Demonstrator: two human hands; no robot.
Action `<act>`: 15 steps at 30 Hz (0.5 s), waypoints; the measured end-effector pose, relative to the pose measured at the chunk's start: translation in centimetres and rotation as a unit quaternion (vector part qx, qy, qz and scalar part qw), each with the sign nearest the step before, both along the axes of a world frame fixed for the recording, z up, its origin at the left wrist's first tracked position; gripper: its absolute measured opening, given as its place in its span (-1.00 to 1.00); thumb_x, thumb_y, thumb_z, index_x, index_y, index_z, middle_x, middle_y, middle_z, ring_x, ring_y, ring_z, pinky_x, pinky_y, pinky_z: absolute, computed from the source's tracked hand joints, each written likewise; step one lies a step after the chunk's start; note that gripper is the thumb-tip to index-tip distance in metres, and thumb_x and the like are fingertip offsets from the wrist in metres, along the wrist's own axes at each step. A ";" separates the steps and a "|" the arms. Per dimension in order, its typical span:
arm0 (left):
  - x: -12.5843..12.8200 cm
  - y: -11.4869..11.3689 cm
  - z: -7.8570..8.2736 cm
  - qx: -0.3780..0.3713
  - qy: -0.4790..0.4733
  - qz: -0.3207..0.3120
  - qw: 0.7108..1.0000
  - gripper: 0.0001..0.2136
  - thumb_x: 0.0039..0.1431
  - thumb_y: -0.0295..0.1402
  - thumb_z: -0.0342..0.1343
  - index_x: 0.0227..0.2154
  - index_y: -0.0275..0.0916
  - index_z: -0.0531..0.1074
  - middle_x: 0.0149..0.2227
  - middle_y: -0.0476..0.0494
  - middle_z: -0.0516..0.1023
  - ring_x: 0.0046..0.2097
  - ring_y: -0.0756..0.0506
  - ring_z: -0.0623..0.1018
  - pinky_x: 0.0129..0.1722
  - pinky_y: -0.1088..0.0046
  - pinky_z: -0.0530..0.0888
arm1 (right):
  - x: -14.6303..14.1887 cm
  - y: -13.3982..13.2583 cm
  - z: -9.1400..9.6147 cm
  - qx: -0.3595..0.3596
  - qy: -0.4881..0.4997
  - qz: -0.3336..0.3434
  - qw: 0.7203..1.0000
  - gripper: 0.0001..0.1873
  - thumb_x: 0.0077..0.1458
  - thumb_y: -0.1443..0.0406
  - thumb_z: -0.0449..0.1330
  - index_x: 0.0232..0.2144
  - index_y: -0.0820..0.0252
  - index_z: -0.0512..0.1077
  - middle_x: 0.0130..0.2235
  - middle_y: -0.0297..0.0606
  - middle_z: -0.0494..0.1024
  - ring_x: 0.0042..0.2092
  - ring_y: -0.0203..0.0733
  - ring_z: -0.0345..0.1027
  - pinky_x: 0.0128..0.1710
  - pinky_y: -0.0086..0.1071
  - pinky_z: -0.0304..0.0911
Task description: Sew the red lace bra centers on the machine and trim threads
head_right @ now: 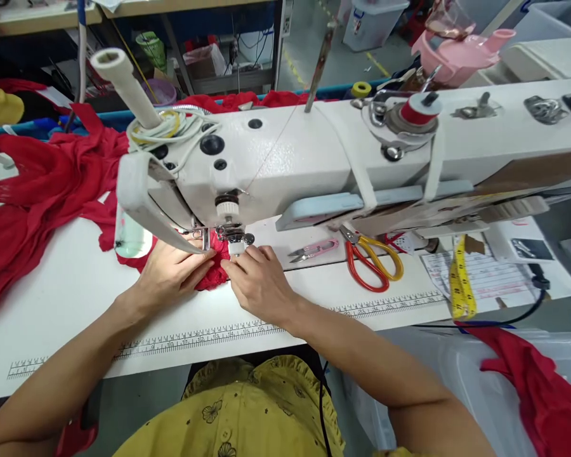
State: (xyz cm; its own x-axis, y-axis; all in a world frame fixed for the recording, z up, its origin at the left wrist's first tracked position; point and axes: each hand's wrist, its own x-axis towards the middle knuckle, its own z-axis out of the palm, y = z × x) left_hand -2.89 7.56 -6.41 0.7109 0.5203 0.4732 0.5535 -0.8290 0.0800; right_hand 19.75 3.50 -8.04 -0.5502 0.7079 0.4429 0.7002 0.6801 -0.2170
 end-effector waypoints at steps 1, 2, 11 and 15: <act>0.0 0.0 0.0 -0.004 -0.006 0.009 1.000 -0.85 0.31 -0.46 0.09 -0.10 -0.26 0.46 -0.21 -0.20 0.59 -0.12 -0.18 0.56 -0.18 0.27 0.44 | 0.0 0.0 0.0 -0.002 0.001 0.001 1.000 -0.72 0.20 0.46 0.12 -0.08 0.26 0.51 -0.20 -0.23 0.57 -0.25 -0.15 0.20 -0.17 -0.21 -0.01; 0.0 0.1 -0.1 -0.009 -0.012 0.015 1.000 -0.86 0.31 -0.45 0.10 -0.10 -0.25 0.47 -0.22 -0.20 0.59 -0.17 -0.16 0.55 -0.22 0.28 0.42 | 0.0 0.0 0.0 -0.003 0.001 0.004 1.000 -0.70 0.18 0.48 0.12 -0.07 0.26 0.51 -0.11 -0.21 0.58 -0.23 -0.14 0.22 -0.15 -0.21 0.00; -0.3 0.4 -0.5 -0.030 0.035 0.040 0.998 -0.83 0.30 -0.47 0.10 -0.11 -0.19 0.50 -0.34 -0.11 0.52 -0.30 -0.11 0.45 -0.31 0.35 0.26 | -0.2 -0.4 0.3 0.012 -0.015 0.036 0.999 -0.71 0.20 0.51 0.10 -0.06 0.32 0.48 -0.05 -0.17 0.59 -0.12 -0.13 0.32 -0.10 -0.22 0.07; -0.2 0.6 -0.5 -0.105 -0.002 0.082 0.991 -0.85 0.32 -0.30 0.12 -0.14 -0.20 0.51 -0.37 -0.10 0.47 -0.33 -0.10 0.43 -0.26 0.33 0.32 | -0.2 -0.5 0.3 0.002 -0.020 0.029 0.999 -0.68 0.19 0.54 0.07 -0.05 0.30 0.47 -0.05 -0.20 0.60 -0.16 -0.16 0.31 -0.07 -0.21 0.05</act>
State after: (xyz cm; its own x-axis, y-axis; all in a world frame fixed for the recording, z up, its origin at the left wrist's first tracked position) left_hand -3.06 8.12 -6.94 0.6072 0.7162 0.3442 0.6786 -0.6927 0.2442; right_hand 19.51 3.05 -7.79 -0.6079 0.6726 0.4220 0.6678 0.7206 -0.1865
